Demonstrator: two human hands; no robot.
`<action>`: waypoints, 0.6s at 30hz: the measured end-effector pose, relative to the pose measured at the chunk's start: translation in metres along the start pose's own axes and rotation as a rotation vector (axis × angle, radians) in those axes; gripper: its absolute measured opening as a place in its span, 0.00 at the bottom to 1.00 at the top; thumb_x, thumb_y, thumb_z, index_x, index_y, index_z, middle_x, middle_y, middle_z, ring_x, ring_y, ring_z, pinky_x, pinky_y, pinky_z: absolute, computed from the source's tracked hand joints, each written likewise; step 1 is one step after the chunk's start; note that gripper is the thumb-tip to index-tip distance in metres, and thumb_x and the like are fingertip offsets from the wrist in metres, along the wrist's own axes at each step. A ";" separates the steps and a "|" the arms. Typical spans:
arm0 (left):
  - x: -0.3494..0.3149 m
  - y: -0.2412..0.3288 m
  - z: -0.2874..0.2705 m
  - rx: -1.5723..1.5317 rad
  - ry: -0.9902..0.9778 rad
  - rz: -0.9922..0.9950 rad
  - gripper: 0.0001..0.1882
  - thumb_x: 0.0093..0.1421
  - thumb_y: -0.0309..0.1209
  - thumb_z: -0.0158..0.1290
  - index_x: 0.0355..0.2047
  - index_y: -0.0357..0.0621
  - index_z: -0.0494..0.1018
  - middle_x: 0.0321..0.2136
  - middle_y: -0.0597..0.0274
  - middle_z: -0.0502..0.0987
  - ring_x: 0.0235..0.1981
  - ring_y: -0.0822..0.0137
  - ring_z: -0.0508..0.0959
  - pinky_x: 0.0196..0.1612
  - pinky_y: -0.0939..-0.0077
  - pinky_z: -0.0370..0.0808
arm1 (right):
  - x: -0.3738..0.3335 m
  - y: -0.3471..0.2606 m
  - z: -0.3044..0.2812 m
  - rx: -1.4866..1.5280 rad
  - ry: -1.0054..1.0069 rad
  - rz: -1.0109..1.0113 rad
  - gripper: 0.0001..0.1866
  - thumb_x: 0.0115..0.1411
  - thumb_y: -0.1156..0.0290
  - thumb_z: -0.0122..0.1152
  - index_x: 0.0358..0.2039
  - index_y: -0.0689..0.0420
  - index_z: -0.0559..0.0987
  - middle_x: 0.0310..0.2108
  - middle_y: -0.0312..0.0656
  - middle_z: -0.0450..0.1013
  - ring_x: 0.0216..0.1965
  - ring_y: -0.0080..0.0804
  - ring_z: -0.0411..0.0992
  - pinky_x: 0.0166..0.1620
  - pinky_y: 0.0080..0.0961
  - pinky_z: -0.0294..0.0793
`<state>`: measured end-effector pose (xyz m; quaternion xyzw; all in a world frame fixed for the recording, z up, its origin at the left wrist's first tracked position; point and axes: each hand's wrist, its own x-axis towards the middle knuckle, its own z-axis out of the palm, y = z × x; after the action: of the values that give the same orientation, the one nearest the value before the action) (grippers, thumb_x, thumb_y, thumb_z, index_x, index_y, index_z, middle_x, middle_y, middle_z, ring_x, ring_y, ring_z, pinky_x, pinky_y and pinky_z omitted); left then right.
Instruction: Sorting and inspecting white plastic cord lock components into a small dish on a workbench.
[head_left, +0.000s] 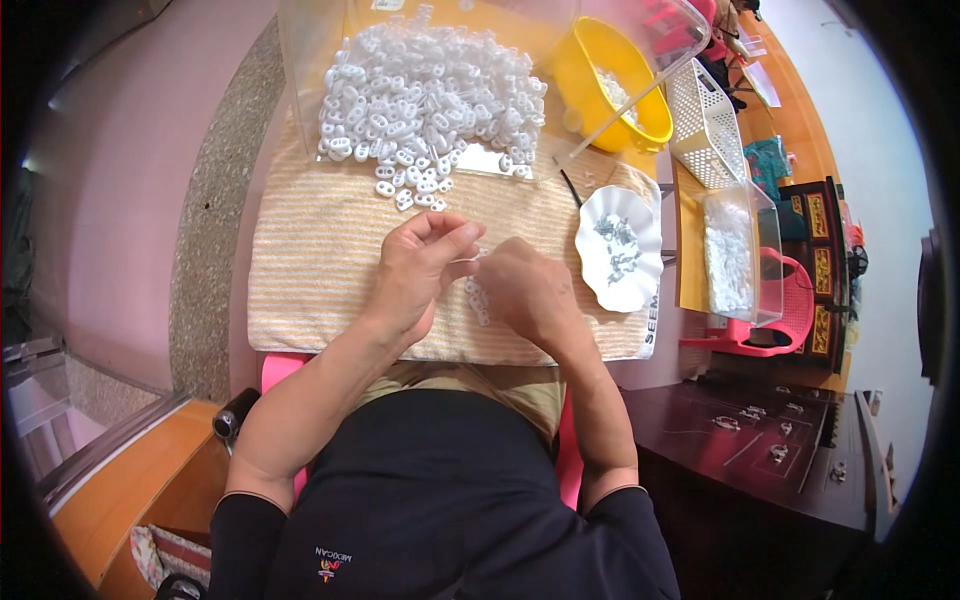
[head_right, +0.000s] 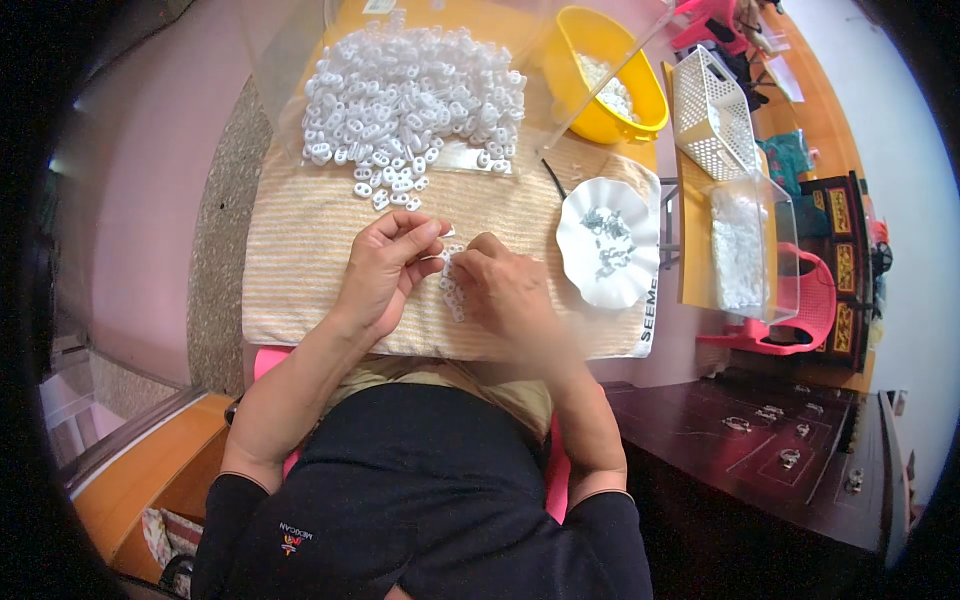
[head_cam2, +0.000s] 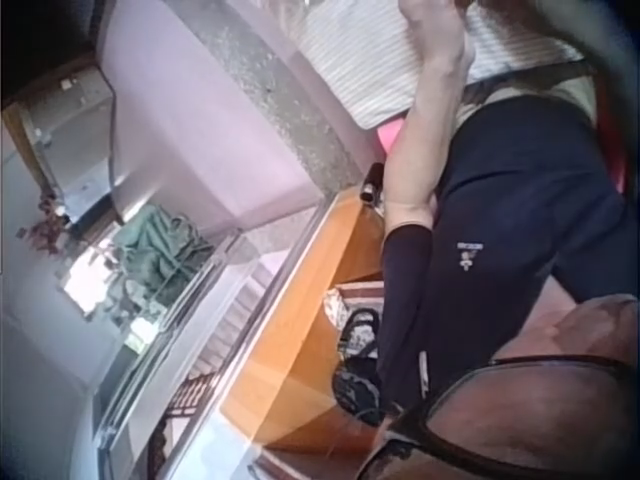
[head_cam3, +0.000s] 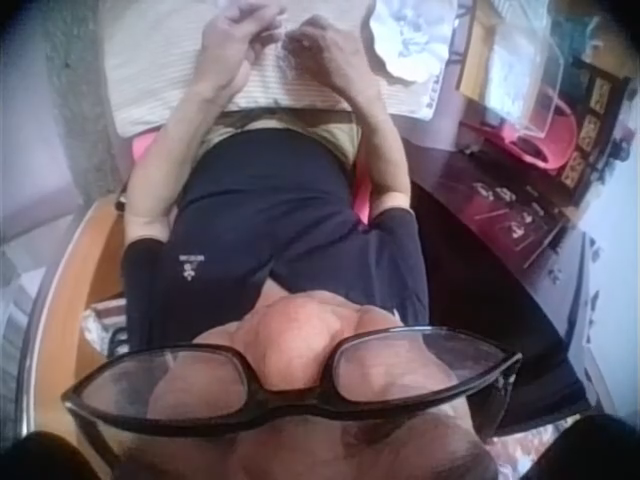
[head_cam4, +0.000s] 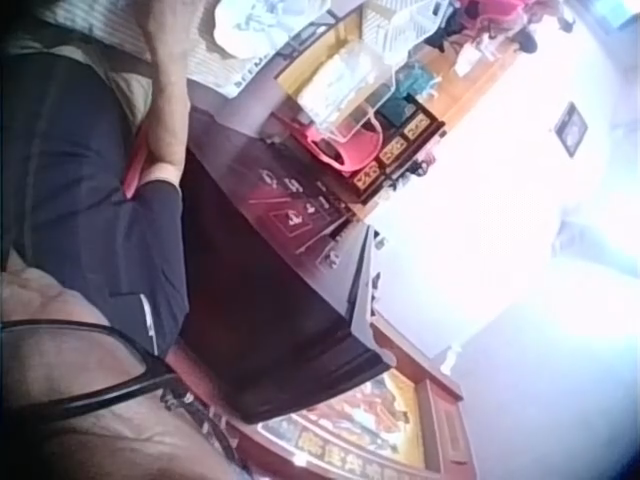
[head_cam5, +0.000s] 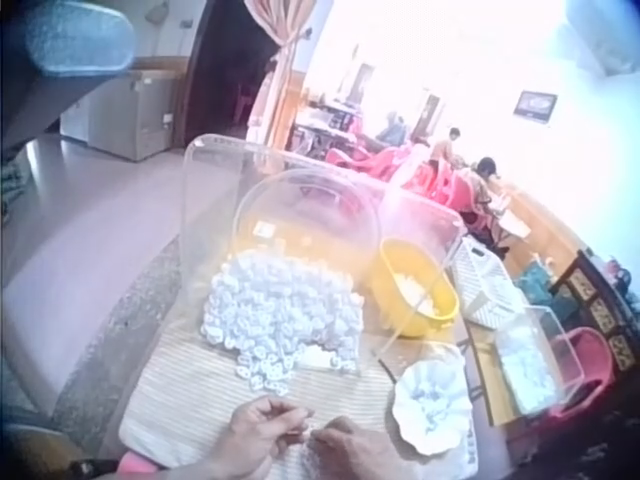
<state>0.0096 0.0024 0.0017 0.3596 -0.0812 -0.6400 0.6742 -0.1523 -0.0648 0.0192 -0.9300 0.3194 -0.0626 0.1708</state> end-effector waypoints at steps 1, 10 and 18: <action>0.000 0.000 0.000 0.000 0.006 -0.001 0.04 0.59 0.27 0.58 0.33 0.43 0.74 0.34 0.63 0.80 0.32 0.76 0.77 0.36 0.80 0.76 | 0.001 -0.005 -0.002 -0.026 0.008 0.008 0.06 0.56 0.71 0.60 0.34 0.55 0.79 0.32 0.41 0.74 0.29 0.45 0.75 0.33 0.36 0.74; 0.000 -0.006 0.001 0.307 -0.020 0.117 0.05 0.60 0.26 0.57 0.35 0.39 0.74 0.32 0.65 0.78 0.32 0.78 0.76 0.36 0.82 0.74 | -0.004 0.008 0.006 0.199 0.201 0.002 0.03 0.58 0.77 0.57 0.33 0.59 0.75 0.27 0.43 0.72 0.26 0.36 0.73 0.29 0.31 0.71; -0.003 -0.008 0.004 0.457 -0.148 0.156 0.06 0.60 0.27 0.57 0.36 0.37 0.75 0.28 0.66 0.78 0.29 0.79 0.75 0.33 0.83 0.73 | -0.006 -0.002 -0.005 0.935 0.143 0.297 0.08 0.66 0.69 0.55 0.34 0.62 0.74 0.22 0.34 0.71 0.19 0.16 0.66 0.21 0.15 0.64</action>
<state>0.0005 0.0046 0.0010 0.4473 -0.3004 -0.5757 0.6150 -0.1569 -0.0615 0.0242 -0.6916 0.3969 -0.2377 0.5546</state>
